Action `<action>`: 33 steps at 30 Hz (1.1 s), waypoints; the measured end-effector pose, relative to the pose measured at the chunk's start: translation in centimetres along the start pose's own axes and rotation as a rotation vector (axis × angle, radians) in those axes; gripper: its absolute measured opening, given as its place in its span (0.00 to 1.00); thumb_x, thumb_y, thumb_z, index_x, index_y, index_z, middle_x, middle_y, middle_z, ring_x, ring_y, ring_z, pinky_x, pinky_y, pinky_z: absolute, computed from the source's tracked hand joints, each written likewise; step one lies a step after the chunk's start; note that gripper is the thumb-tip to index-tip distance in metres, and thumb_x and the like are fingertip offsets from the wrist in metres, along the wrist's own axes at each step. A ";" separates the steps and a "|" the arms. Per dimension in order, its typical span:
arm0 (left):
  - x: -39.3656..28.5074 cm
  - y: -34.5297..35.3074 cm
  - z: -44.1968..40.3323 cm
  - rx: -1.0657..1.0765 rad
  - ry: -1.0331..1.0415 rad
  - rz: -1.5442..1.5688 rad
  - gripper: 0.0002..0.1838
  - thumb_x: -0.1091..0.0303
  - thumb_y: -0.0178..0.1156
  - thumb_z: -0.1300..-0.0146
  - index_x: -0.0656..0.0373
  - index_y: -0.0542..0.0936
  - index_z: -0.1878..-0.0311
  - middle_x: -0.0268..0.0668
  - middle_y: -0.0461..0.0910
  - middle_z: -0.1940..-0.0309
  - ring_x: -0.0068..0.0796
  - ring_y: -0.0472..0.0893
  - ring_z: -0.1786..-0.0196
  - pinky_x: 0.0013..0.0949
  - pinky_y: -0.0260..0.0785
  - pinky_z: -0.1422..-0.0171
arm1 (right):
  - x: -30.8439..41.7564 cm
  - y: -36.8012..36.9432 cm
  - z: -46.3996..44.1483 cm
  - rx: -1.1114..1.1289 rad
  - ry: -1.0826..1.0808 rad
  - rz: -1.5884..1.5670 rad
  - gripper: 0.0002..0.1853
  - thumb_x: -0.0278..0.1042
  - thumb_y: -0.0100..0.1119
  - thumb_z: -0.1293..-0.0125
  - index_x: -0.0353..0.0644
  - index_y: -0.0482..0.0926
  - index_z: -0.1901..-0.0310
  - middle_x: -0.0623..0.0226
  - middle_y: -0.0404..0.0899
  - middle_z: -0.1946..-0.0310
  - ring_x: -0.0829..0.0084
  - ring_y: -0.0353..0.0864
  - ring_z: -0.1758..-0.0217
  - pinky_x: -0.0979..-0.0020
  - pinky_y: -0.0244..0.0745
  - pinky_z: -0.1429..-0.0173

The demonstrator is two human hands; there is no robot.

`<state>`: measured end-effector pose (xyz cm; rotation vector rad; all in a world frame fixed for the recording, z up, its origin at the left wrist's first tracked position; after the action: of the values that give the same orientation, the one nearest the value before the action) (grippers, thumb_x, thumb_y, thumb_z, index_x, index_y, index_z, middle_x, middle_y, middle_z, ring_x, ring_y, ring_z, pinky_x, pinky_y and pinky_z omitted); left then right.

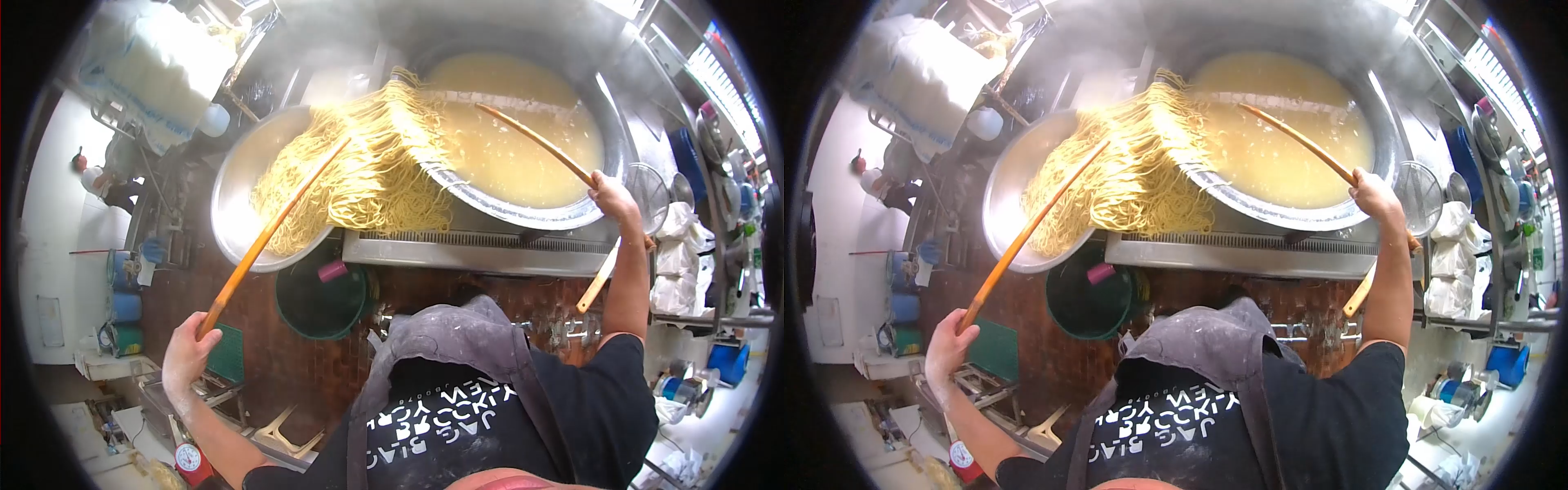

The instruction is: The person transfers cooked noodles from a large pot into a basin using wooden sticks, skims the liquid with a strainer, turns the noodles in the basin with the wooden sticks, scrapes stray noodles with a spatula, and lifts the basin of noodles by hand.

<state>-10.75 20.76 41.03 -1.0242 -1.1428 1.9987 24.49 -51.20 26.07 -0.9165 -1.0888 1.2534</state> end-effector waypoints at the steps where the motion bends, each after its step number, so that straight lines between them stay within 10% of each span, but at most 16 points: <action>1: -1.5 1.4 -0.9 0.028 -0.017 0.059 0.16 0.65 0.64 0.35 0.63 0.78 0.48 0.39 0.80 0.69 0.29 0.78 0.64 0.36 0.71 0.53 | -0.8 0.9 -1.6 0.012 -0.002 0.015 0.14 0.36 0.58 0.32 0.39 0.74 0.50 0.46 0.83 0.57 0.45 0.81 0.51 0.53 0.75 0.45; 5: -8.8 14.7 -2.1 0.406 -0.208 0.747 0.11 0.62 0.52 0.24 0.52 0.74 0.43 0.22 0.66 0.77 0.10 0.62 0.80 0.19 0.57 0.81 | -3.3 1.9 -7.2 0.055 -0.011 0.089 0.15 0.38 0.57 0.32 0.42 0.76 0.48 0.48 0.83 0.57 0.48 0.82 0.51 0.54 0.76 0.45; 13: -25.0 23.9 1.6 0.925 -0.434 1.083 0.17 0.56 0.47 0.21 0.58 0.70 0.41 0.26 0.65 0.78 0.14 0.62 0.85 0.22 0.56 0.81 | -10.1 -5.2 -15.8 -0.009 -0.016 0.283 0.12 0.28 0.60 0.40 0.45 0.83 0.55 0.55 0.85 0.60 0.53 0.84 0.53 0.56 0.78 0.47; 33: -29.5 43.4 -21.1 0.308 -0.146 1.025 0.15 0.56 0.54 0.25 0.53 0.68 0.64 0.27 0.66 0.83 0.19 0.65 0.90 0.28 0.60 0.88 | 0.6 18.0 -21.2 0.216 -0.242 -0.203 0.16 0.31 0.49 0.33 0.40 0.72 0.45 0.40 0.82 0.58 0.42 0.81 0.52 0.48 0.76 0.49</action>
<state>16.72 -13.05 4.98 -1.4743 -0.3039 2.9375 40.32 -47.64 3.47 -0.4871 -1.1762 1.3046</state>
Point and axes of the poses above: each hand's wrist, its own z-axis away from the middle knuckle, its own y-axis out of the palm, x = y × z, the point moved 9 cm from there along -z, towards the middle knuckle
